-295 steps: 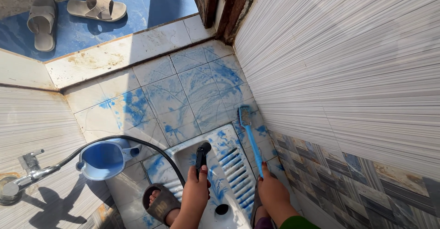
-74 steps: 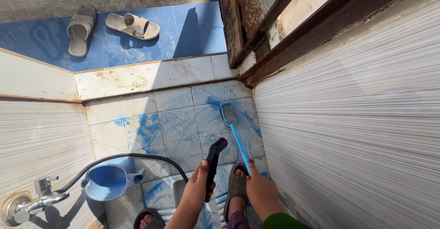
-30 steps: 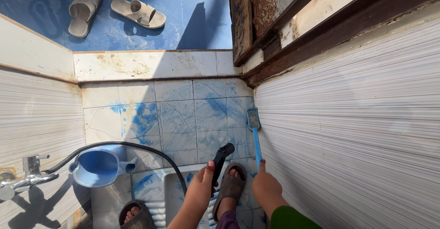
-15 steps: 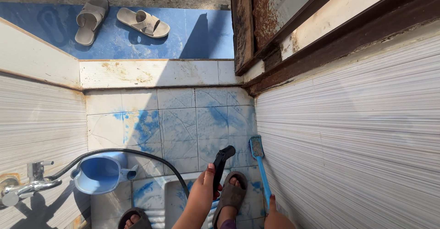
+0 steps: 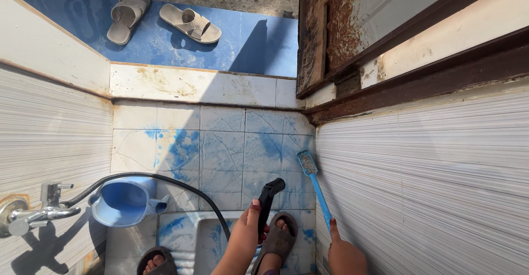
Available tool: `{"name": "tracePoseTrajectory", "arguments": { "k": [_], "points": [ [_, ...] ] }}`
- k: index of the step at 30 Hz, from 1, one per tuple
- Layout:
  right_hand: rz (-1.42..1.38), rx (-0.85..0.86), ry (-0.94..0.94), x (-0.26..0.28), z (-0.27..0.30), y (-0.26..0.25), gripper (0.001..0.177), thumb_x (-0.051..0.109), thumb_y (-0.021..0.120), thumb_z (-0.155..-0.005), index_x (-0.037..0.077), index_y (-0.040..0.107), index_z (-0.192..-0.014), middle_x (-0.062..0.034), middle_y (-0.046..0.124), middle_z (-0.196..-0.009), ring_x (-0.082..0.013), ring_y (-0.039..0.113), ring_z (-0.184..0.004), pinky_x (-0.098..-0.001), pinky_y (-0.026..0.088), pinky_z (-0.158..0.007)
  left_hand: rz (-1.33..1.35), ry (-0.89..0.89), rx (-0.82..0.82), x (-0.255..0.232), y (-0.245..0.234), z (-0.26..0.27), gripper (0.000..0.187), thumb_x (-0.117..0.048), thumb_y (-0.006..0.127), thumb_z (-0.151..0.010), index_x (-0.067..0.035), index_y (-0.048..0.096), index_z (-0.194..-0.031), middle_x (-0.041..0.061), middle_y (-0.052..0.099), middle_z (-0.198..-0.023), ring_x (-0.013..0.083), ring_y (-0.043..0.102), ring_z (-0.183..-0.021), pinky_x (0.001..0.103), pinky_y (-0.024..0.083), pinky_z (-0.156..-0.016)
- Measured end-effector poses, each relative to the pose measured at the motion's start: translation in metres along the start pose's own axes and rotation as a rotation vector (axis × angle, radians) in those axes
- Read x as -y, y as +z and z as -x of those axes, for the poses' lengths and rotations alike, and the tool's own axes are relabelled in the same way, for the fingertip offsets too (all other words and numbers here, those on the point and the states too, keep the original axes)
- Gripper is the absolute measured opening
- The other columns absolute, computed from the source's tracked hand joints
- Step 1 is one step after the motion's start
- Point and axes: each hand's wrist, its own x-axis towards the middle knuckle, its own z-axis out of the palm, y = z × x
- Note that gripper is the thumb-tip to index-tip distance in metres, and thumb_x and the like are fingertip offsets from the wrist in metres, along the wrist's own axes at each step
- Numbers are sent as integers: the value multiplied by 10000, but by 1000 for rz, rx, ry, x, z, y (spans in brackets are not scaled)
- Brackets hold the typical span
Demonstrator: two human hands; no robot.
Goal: Cleaning the floor and area around a squat toilet using liquid cleaner and a brush.
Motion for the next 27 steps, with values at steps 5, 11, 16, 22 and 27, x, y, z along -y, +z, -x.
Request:
{"name": "tracePoseTrajectory", "arguments": {
  "k": [5, 11, 16, 22, 27],
  "points": [
    [71, -158, -92, 27, -41, -80, 725, 182, 374, -1045, 184, 1, -1667, -117, 740, -908, -285, 749, -790, -480, 608, -721, 52, 73, -28, 0, -4, -19, 739, -690, 384, -954, -20, 676, -1065, 75, 631, -718, 166, 559, -596, 317, 466, -575],
    [89, -207, -127, -7, -46, -52, 792, 249, 471, -1021, 213, 0, -1657, -141, 746, -870, -319, 747, -788, -505, 590, -748, 164, 112, -61, 11, -6, -39, 745, -690, 384, -965, -4, 667, -1019, 67, 627, -699, 164, 563, -583, 313, 448, -541],
    [-111, -112, -83, 25, -28, -63, 826, 275, 501, -1025, 215, -22, -1661, -140, 742, -778, -292, 725, -659, -469, 590, -658, 213, 50, -51, 9, 1, -35, 686, -681, 407, -947, -51, 665, -1032, 66, 622, -703, 162, 547, -579, 312, 447, -540],
    [-450, -33, 20, 110, -17, -56, 805, 290, 504, -1043, 188, 4, -1666, -118, 732, -738, -271, 712, -578, -433, 587, -553, 262, 50, -44, 1, -1, -29, 693, -680, 403, -965, -41, 662, -1038, 67, 605, -698, 155, 525, -560, 303, 433, -535],
    [-307, -203, -291, 153, -6, -25, 815, 316, 551, -997, 225, 68, -1647, -135, 718, -792, -346, 718, -711, -481, 569, -662, 283, 13, -83, 1, -14, -19, 686, -672, 393, -967, -46, 669, -1018, 67, 592, -689, 159, 515, -543, 312, 419, -517]
  ]
}}
